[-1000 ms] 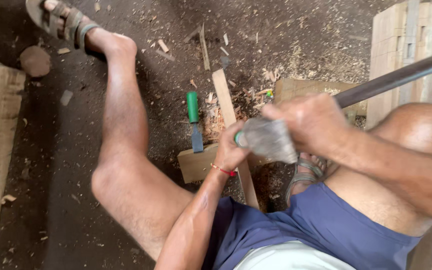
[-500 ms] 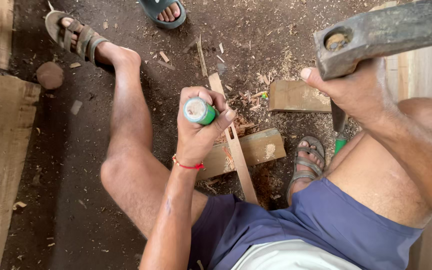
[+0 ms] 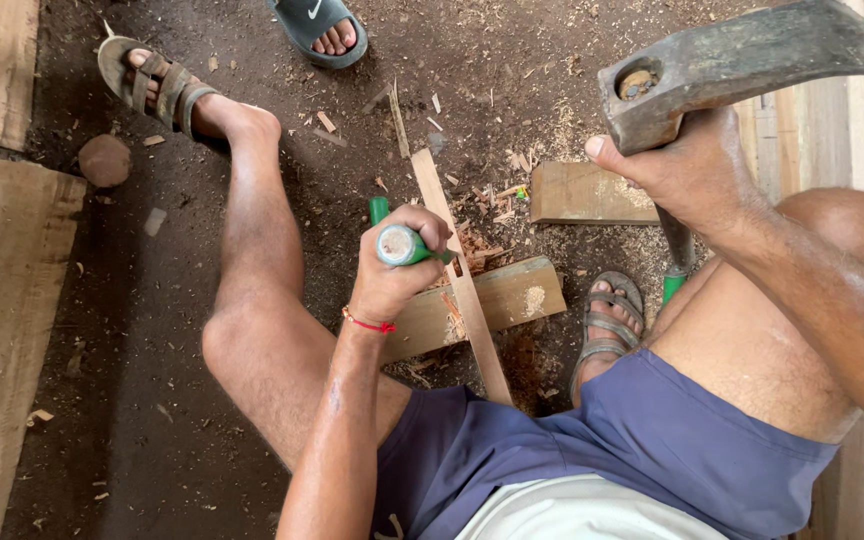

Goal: The person chisels a notch into a wood plank by striking a chisel with a hammer while holding the plank between their legs on the ground.

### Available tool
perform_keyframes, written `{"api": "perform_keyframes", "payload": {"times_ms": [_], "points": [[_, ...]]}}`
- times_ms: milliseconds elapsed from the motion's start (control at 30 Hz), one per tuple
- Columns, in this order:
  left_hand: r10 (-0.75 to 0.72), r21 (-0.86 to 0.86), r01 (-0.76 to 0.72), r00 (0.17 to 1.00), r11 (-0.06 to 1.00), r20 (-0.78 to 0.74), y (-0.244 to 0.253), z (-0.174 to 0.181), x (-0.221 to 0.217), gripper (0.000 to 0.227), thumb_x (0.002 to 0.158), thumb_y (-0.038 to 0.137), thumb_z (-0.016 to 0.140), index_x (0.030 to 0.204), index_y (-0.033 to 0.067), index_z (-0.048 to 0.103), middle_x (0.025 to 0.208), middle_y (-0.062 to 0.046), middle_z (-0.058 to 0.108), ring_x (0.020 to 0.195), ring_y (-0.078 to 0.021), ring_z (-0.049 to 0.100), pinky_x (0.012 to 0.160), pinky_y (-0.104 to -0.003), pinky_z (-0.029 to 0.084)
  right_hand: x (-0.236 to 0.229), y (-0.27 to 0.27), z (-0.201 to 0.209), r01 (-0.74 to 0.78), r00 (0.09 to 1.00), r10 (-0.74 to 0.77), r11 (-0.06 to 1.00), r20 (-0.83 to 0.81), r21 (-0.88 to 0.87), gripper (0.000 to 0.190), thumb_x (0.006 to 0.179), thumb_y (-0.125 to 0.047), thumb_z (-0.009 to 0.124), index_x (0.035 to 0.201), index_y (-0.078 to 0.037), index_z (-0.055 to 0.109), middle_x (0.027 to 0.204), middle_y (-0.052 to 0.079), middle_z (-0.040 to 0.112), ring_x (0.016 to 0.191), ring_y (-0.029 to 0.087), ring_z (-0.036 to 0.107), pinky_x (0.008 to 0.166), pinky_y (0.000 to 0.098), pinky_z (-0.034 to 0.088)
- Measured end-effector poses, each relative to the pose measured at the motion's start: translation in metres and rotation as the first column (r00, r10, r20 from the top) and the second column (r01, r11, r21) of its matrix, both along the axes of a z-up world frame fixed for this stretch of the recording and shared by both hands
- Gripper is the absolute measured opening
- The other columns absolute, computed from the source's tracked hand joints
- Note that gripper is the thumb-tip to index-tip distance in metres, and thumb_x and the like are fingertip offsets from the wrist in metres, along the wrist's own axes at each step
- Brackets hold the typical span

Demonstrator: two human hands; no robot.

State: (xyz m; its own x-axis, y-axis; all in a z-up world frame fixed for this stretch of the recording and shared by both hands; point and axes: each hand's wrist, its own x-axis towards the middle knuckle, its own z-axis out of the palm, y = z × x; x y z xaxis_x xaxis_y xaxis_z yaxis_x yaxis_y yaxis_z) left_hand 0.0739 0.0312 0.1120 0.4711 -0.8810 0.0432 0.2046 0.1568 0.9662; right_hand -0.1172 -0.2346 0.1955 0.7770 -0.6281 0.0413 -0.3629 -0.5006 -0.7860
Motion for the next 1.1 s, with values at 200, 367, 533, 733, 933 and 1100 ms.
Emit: {"api": "perform_keyframes", "payload": {"times_ms": [200, 367, 533, 733, 933, 1100], "points": [[-0.163, 0.177, 0.136, 0.976, 0.975, 0.146, -0.019, 0.007, 0.000, 0.023, 0.071, -0.007, 0.069, 0.088, 0.0085, 0.067, 0.092, 0.002, 0.067, 0.088, -0.0105, 0.065, 0.081, -0.031, 0.055, -0.001, 0.002, -0.001, -0.071, 0.997, 0.070, 0.997, -0.032, -0.033, 0.037, 0.092, -0.027, 0.085, 0.114, -0.002, 0.067, 0.104, 0.008, 0.072, 0.099, 0.015, 0.071, 0.087, 0.0323, 0.059], [-0.203, 0.233, 0.162, 0.965, 0.959, 0.167, -0.039, 0.006, -0.013, 0.024, 0.072, -0.004, 0.068, 0.093, 0.0080, 0.067, 0.092, 0.001, 0.068, 0.087, -0.0111, 0.065, 0.081, -0.031, 0.054, -0.014, 0.000, -0.005, -0.144, 0.990, 0.143, 0.984, -0.015, -0.104, 0.043, 0.092, -0.027, 0.083, 0.121, -0.001, 0.066, 0.111, 0.012, 0.072, 0.105, 0.018, 0.071, 0.092, 0.0341, 0.060], [-0.255, 0.178, 0.204, 0.905, 0.963, 0.340, -0.051, 0.003, -0.027, 0.037, 0.072, -0.002, 0.072, 0.107, 0.0089, 0.067, 0.103, -0.002, 0.071, 0.101, -0.0156, 0.068, 0.093, -0.034, 0.054, -0.020, -0.005, -0.014, -0.179, 0.977, 0.153, 0.967, -0.150, -0.183, 0.042, 0.091, -0.028, 0.081, 0.123, -0.003, 0.068, 0.109, 0.013, 0.074, 0.103, 0.021, 0.073, 0.088, 0.0353, 0.062], [-0.293, 0.247, 0.206, 0.869, 0.947, 0.400, -0.053, 0.005, -0.032, 0.043, 0.072, 0.002, 0.072, 0.113, 0.0090, 0.066, 0.104, -0.005, 0.072, 0.101, -0.0176, 0.070, 0.092, -0.034, 0.056, -0.027, -0.008, -0.025, -0.259, 0.951, 0.191, 0.922, -0.243, -0.289, 0.040, 0.090, -0.027, 0.081, 0.120, -0.003, 0.069, 0.105, 0.014, 0.075, 0.099, 0.021, 0.073, 0.085, 0.0357, 0.063], [-0.287, 0.211, 0.215, 0.862, 0.953, 0.417, -0.052, 0.010, -0.032, 0.042, 0.071, 0.002, 0.072, 0.112, 0.0085, 0.066, 0.105, -0.005, 0.072, 0.101, -0.0186, 0.069, 0.092, -0.035, 0.055, -0.028, -0.007, -0.032, -0.310, 0.936, 0.238, 0.906, -0.259, -0.288, 0.037, 0.086, -0.026, 0.083, 0.114, -0.006, 0.072, 0.097, 0.010, 0.076, 0.092, 0.018, 0.073, 0.078, 0.0343, 0.063], [-0.279, 0.212, 0.202, 0.849, 0.956, 0.448, -0.050, 0.011, -0.034, 0.040, 0.071, 0.003, 0.073, 0.110, 0.0076, 0.065, 0.103, -0.005, 0.071, 0.099, -0.0179, 0.069, 0.091, -0.034, 0.055, -0.030, -0.005, -0.032, -0.324, 0.945, 0.292, 0.892, -0.145, -0.314, 0.035, 0.084, -0.023, 0.084, 0.113, -0.005, 0.072, 0.097, 0.009, 0.076, 0.092, 0.018, 0.073, 0.078, 0.0335, 0.063]]}}
